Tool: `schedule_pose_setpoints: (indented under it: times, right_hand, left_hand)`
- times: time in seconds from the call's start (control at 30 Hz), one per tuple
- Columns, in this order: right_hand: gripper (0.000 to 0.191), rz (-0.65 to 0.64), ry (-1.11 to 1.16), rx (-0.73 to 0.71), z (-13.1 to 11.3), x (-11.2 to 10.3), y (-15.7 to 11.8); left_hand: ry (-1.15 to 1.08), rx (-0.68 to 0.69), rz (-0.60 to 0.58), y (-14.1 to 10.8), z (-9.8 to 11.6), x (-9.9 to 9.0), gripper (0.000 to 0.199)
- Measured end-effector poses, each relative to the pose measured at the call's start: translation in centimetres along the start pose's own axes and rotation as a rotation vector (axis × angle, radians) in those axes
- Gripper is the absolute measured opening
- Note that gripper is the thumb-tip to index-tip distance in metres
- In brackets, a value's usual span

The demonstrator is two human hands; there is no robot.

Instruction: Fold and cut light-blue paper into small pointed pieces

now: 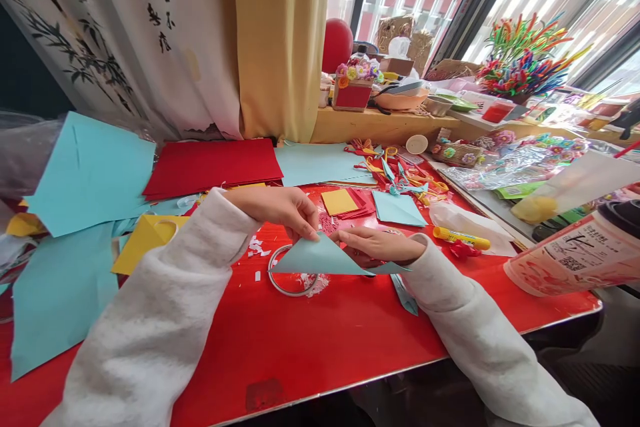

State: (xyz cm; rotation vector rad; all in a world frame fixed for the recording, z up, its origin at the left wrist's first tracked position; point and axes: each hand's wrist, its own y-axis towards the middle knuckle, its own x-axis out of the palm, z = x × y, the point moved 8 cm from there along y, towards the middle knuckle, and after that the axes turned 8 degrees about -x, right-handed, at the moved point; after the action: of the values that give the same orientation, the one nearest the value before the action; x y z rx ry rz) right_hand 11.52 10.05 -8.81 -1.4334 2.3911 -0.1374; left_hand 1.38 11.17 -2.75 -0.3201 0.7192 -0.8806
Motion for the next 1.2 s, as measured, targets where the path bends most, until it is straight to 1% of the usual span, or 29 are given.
schedule_pose_setpoints:
  times: [0.07,0.13,0.2,0.27,0.33,0.4,0.43,0.47,0.53,0.57,0.6,0.67,0.73,0.83,0.93,1.03,1.1,1.2]
  right_hand:
    - [0.042,-0.002,-0.01,0.03,0.3,0.3,0.2]
    - [0.035,0.037,-0.079,0.0,0.2,0.3,0.6]
    - [0.024,0.091,-0.165,-0.11,-0.5,0.2,0.9]
    - [0.018,0.11,-0.254,-0.235,-1.4,0.4,1.0]
    - [0.023,0.089,-0.359,-0.311,-2.1,0.9,0.7]
    - [0.025,0.086,-0.471,-0.351,-2.6,1.2,0.4]
    - [0.023,0.125,-0.513,-0.365,-3.0,1.0,0.1]
    - [0.02,0.193,-0.534,-0.378,-3.5,0.6,-0.1]
    - [0.018,0.362,-0.482,-0.395,-4.5,-0.6,-0.7]
    - [0.021,0.424,-0.417,-0.403,-4.9,-1.0,-1.0]
    - [0.025,0.451,-0.343,-0.412,-5.2,-1.1,-1.1]
    - [0.03,0.395,-0.223,-0.42,-5.6,-0.5,-0.9]
    - [0.031,0.318,-0.184,-0.39,-5.7,0.4,-0.6]
    - [0.029,0.303,-0.178,-0.35,-5.3,1.0,-0.5]
    - [0.026,0.284,-0.14,-0.355,-5.1,1.3,-0.5]
    - [0.025,0.285,-0.15,-0.355,-5.0,1.3,-0.6]
    - [0.024,0.318,-0.215,-0.362,-5.0,1.1,-0.7]
    - [0.021,0.42,-0.408,-0.362,-5.3,0.5,-0.8]
  left_hand:
    - [-0.019,0.0,-0.031,-0.1,-0.1,0.1,0.017]
    - [-0.03,0.009,-0.047,-0.2,-0.2,0.1,0.017]
    - [-0.031,0.019,-0.038,-0.5,-0.1,-0.2,0.018]
    - [-0.025,0.019,-0.024,-1.2,-0.2,-0.6,0.018]
    - [-0.025,0.004,0.005,-2.1,-0.3,-1.2,0.018]
    - [-0.025,-0.014,0.056,-3.3,-0.4,-2.0,0.017]
    - [-0.015,-0.022,0.084,-3.8,-0.5,-2.4,0.017]
    - [-0.002,-0.028,0.106,-4.2,-0.5,-2.7,0.018]
    - [0.042,-0.032,0.125,-4.6,-0.3,-2.8,0.018]
    - [0.063,-0.029,0.112,-4.5,-0.1,-2.5,0.019]
    - [0.083,-0.022,0.087,-4.2,0.1,-2.1,0.02]
    - [0.113,-0.001,0.006,-3.3,0.8,-0.7,0.021]
    - [0.153,0.011,-0.055,-2.3,1.5,0.7,0.019]
    - [0.265,-0.01,-0.066,-1.3,2.0,2.0,0.014]
    - [0.337,-0.027,-0.055,-1.1,2.2,2.5,0.013]
    - [0.367,-0.036,-0.051,-1.0,2.1,2.5,0.015]
    - [0.385,-0.043,-0.03,-1.0,2.0,2.2,0.016]
    - [0.401,-0.049,0.005,-0.9,1.9,1.8,0.018]
